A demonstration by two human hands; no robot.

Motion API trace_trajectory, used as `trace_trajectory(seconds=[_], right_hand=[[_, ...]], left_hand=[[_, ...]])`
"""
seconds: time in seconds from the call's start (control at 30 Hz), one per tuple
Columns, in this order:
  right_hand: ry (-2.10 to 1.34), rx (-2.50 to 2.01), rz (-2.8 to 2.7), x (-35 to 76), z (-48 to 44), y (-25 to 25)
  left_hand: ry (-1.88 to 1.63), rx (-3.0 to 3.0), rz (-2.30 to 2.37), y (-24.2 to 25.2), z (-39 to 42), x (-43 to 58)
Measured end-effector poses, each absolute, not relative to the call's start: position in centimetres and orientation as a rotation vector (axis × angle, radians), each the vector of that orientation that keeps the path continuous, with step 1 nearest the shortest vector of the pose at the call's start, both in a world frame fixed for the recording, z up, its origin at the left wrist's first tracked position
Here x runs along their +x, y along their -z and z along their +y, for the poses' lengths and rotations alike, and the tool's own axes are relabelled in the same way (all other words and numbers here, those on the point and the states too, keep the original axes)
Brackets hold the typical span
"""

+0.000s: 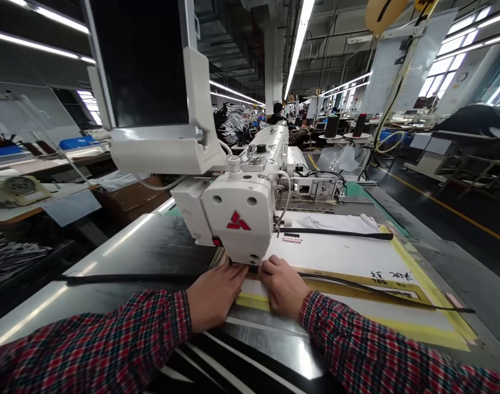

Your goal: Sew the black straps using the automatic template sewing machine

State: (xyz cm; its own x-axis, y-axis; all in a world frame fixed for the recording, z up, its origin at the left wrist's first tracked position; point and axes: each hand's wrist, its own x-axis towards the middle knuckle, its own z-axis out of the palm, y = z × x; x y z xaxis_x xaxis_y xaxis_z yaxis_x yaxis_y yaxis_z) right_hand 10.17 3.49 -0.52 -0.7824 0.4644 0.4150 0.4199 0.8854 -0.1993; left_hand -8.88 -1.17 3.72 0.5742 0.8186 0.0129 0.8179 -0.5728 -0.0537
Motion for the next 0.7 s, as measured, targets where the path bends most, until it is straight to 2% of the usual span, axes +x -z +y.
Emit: trace_trajectory(seconds=[0.2, 0.37, 0.7], right_hand=[[-0.095, -0.715, -2.611, 10.3, 3.3, 0.7], [-0.081, -0.76, -2.628, 10.3, 3.3, 0.9], [0.181, -0.918, -2.732, 12.2, 2.3, 0.6]], left_hand=[[0.239, -2.786, -1.401, -0.8, -1.5, -8.1], [0.335, -2.802, -1.433, -0.3, -1.2, -8.3], [0.242, -2.776, -1.415, -0.4, -1.0, -8.5]])
